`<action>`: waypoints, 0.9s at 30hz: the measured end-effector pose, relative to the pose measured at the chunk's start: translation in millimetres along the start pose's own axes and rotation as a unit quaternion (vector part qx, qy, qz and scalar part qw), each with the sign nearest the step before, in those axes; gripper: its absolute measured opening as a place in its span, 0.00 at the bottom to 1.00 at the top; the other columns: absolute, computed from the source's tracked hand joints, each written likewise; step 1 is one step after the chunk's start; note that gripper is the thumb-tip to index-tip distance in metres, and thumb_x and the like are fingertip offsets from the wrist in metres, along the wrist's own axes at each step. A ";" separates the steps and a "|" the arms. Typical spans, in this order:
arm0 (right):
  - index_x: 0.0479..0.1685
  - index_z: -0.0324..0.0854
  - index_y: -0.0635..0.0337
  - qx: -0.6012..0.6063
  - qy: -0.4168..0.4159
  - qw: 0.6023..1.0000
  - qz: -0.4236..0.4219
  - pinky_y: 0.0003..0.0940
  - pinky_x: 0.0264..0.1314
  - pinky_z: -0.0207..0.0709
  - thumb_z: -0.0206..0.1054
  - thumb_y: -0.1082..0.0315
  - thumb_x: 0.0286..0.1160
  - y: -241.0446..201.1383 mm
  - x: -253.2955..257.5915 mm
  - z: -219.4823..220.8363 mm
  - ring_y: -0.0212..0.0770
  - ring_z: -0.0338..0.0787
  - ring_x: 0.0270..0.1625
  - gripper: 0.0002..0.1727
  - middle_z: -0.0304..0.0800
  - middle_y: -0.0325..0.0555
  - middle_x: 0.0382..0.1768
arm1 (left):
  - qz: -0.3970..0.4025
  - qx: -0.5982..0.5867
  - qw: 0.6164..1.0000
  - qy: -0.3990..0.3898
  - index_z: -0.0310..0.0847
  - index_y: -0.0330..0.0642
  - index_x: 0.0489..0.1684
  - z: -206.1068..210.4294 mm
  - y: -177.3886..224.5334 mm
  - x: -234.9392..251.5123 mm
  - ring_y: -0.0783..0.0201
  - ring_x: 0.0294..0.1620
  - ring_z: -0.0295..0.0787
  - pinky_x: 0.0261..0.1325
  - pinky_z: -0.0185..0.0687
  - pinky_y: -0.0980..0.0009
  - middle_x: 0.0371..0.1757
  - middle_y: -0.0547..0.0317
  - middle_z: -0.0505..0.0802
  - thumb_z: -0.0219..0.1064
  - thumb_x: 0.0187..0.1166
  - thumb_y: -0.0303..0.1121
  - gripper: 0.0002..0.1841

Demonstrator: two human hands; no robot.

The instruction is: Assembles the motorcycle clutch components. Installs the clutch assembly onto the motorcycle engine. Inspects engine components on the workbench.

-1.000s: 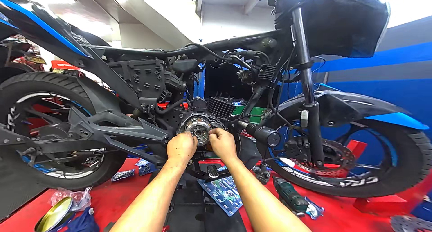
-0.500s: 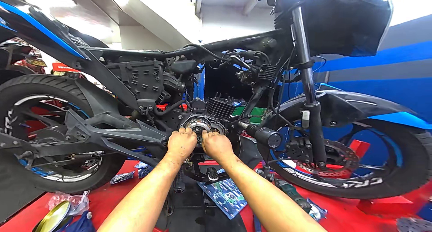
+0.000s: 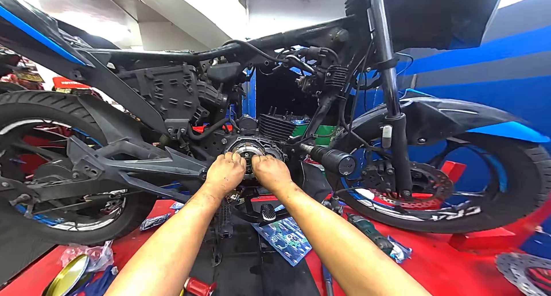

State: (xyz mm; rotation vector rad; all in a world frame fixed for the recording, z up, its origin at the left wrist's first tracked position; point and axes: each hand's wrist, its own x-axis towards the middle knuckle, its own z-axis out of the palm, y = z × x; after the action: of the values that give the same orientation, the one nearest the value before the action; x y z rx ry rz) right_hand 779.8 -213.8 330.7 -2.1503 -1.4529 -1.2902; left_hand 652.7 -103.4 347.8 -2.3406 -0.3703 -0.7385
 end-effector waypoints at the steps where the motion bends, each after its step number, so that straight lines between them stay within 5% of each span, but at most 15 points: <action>1: 0.42 0.83 0.64 0.002 -0.004 1.000 0.000 0.51 0.39 0.89 0.59 0.71 0.82 0.6 0.3 -0.8 0.56 0.95 0.44 0.08 0.91 0.55 0.36 | 0.001 -0.004 1.000 -0.006 0.82 0.33 0.48 -0.9 -1.0 0.3 0.45 0.56 0.90 0.56 0.87 0.53 0.47 0.43 0.89 0.53 0.85 0.24 0.10; 8: 0.45 0.81 0.64 0.002 -0.081 0.996 0.027 0.53 0.41 0.88 0.56 0.72 0.83 -5.0 4.6 -11.2 0.57 0.95 0.48 0.08 0.91 0.56 0.41 | 0.012 0.012 0.999 0.030 0.86 0.35 0.40 -6.0 0.2 -9.3 0.45 0.47 0.92 0.50 0.86 0.51 0.39 0.45 0.92 0.56 0.83 0.26 0.10; 12: 0.47 0.81 0.63 -0.002 -0.110 0.993 0.038 0.53 0.42 0.88 0.55 0.71 0.84 -8.6 6.3 -15.9 0.57 0.94 0.50 0.09 0.91 0.56 0.42 | -0.132 -0.063 0.988 -0.054 0.89 0.43 0.39 -7.8 11.9 -6.5 0.49 0.53 0.93 0.59 0.80 0.47 0.45 0.50 0.96 0.45 0.92 0.47 0.26; 15: 0.46 0.82 0.63 0.008 -0.098 0.994 0.039 0.53 0.42 0.88 0.55 0.71 0.84 -8.2 6.2 -16.9 0.57 0.94 0.49 0.09 0.92 0.55 0.41 | -0.282 -0.132 0.947 -0.085 0.88 0.47 0.26 -20.8 30.0 0.3 0.52 0.47 0.94 0.57 0.79 0.45 0.36 0.53 0.96 0.37 0.90 0.59 0.36; 19: 0.47 0.83 0.63 0.015 -0.101 0.994 0.036 0.54 0.44 0.88 0.55 0.71 0.85 -6.2 5.5 -16.5 0.57 0.94 0.51 0.10 0.92 0.55 0.43 | -0.336 -0.171 0.909 -0.179 0.89 0.46 0.35 -60.0 30.5 4.2 0.46 0.52 0.93 0.55 0.81 0.38 0.44 0.49 0.96 0.40 0.87 0.67 0.38; 23: 0.46 0.82 0.63 0.025 -0.105 0.993 0.036 0.55 0.43 0.88 0.56 0.71 0.84 -6.3 5.2 -15.0 0.58 0.94 0.50 0.09 0.92 0.55 0.43 | -0.231 -0.105 0.956 -0.146 0.87 0.46 0.50 -69.9 30.6 -6.7 0.50 0.55 0.93 0.58 0.81 0.45 0.50 0.52 0.95 0.62 0.81 0.44 0.14; 27: 0.44 0.82 0.63 0.034 -0.085 0.995 0.028 0.55 0.43 0.88 0.58 0.71 0.83 -5.1 2.7 -13.9 0.58 0.94 0.49 0.07 0.91 0.56 0.41 | -0.156 -0.053 0.979 -0.121 0.87 0.45 0.42 -67.5 32.9 -10.7 0.52 0.49 0.93 0.54 0.80 0.48 0.43 0.55 0.96 0.61 0.78 0.30 0.07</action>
State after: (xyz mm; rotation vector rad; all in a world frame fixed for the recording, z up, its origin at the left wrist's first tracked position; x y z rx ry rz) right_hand 768.4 -218.3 339.5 -2.2856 -1.4660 -1.0455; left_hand 630.7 -173.2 367.7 -2.5120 -0.8405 -0.6277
